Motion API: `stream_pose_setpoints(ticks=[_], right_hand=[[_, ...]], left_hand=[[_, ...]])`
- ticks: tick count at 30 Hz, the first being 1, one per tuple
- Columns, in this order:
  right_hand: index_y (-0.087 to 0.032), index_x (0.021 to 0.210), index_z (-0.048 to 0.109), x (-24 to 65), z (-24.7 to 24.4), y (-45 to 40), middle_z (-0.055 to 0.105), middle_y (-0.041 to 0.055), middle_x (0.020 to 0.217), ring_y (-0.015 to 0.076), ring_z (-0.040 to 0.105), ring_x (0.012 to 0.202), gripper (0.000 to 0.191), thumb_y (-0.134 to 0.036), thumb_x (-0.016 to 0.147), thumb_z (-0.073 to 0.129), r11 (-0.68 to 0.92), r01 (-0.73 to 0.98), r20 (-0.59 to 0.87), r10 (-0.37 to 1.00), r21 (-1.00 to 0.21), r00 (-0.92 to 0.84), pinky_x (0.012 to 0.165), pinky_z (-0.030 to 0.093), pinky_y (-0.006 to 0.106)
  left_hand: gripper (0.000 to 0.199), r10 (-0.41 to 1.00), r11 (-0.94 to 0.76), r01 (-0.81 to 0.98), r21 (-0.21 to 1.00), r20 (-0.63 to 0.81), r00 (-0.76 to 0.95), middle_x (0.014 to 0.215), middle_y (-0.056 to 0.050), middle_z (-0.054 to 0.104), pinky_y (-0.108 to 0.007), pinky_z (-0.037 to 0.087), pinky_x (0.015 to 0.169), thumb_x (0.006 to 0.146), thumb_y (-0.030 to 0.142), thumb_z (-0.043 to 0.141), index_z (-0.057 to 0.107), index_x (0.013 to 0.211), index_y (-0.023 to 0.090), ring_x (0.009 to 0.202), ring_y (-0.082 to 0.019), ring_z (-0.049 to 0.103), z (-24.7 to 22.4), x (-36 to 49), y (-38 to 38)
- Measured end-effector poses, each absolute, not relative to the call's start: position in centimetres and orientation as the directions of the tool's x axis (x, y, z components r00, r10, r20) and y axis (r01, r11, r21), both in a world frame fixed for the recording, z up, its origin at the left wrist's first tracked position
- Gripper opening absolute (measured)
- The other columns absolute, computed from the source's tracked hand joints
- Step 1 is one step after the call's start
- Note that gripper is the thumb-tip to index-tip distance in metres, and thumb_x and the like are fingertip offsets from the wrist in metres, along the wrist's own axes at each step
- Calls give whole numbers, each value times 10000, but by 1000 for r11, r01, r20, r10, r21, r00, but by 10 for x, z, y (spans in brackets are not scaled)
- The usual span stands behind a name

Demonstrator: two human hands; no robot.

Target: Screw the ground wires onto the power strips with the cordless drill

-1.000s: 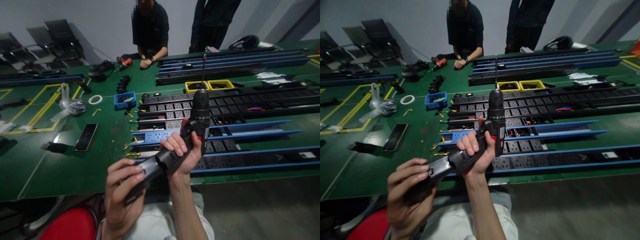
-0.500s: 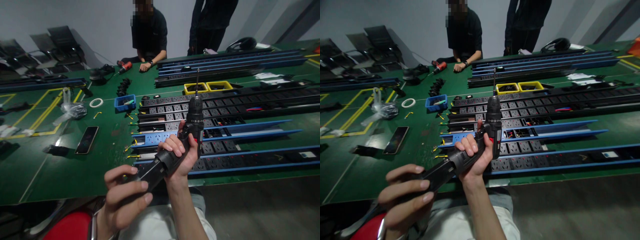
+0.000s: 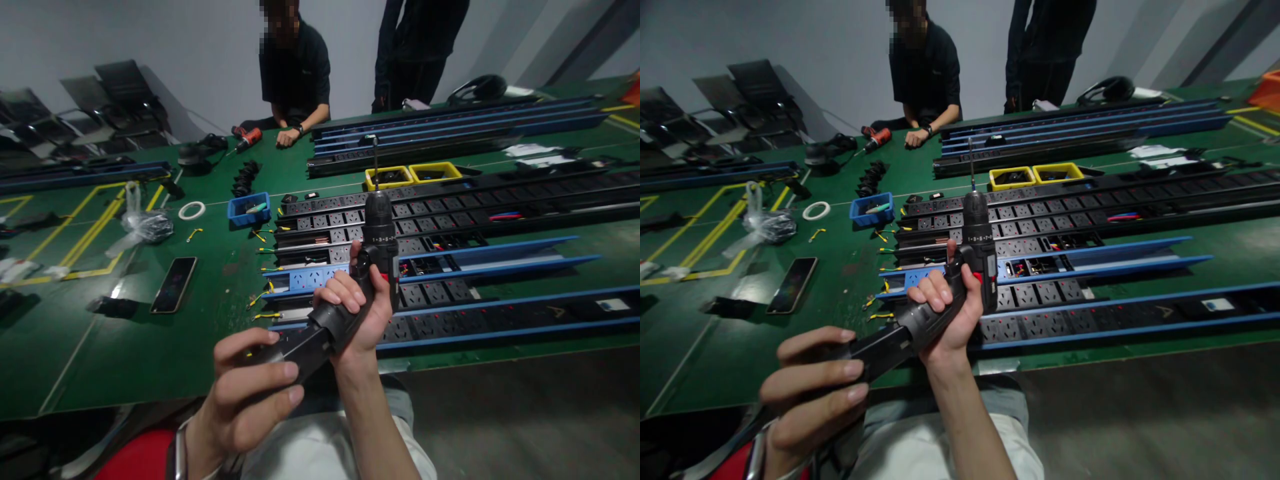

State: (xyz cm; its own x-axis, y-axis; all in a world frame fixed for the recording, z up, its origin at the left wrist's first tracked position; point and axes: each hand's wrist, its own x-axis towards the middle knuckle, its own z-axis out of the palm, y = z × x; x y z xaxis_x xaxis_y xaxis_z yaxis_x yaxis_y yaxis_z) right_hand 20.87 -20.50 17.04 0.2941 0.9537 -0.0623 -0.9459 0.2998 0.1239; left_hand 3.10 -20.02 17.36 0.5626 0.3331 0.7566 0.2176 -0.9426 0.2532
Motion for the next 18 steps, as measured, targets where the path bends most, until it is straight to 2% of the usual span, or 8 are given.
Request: stream_pose_setpoints(ticks=[2,5,7,10,13,15,18], right_hand=[[-273,1278,579,209,167,-202,379,-118,534,30,385,457,359,-335,925,565,278,-947,-71,960,159,270,586,420,157],[-243,1260,593,206,162,-198,373,-116,532,28,396,463,350,-334,925,551,306,-934,-65,952,186,299,592,426,161],[-236,1248,603,203,162,-197,355,-116,528,29,384,457,346,-339,922,550,334,-929,-66,942,159,328,585,420,165],[-258,1252,603,201,163,-198,329,-120,526,27,352,446,360,-342,902,586,333,-936,-78,942,115,325,571,396,154],[-264,1255,598,202,165,-200,313,-124,529,23,333,443,374,-337,889,610,315,-941,-84,948,122,306,566,382,144],[-248,1245,603,203,165,-199,305,-125,527,23,331,443,360,-332,895,599,320,-936,-82,947,145,311,568,385,146],[-225,1221,614,200,166,-198,299,-122,529,28,328,448,333,-325,906,574,333,-928,-84,943,167,323,577,396,151]], left_hand=[[212,287,-958,176,226,756,588,967,9,581,-321,594,881,803,65,697,628,881,250,1105,-170,583,178,32,-195],[220,377,-926,229,299,726,575,1024,-13,591,-350,585,915,819,64,670,609,937,239,1103,-172,580,179,38,-190],[232,435,-900,263,347,711,552,1046,-27,592,-361,583,914,819,83,674,595,974,236,1110,-182,580,177,41,-190],[260,430,-902,290,321,737,521,1022,-11,592,-331,574,929,791,79,701,585,951,248,1088,-162,583,174,44,-195],[249,451,-890,315,330,744,494,1097,-28,594,-373,548,1023,797,232,740,608,1006,255,1188,-200,568,174,45,-202],[331,537,-843,311,438,704,465,1224,-47,592,-415,518,1083,860,374,669,605,1171,283,1281,-233,543,173,48,-205],[486,735,-669,251,700,574,360,1409,-55,546,-400,512,1093,968,511,426,467,1423,342,1333,-224,535,173,59,-211]])
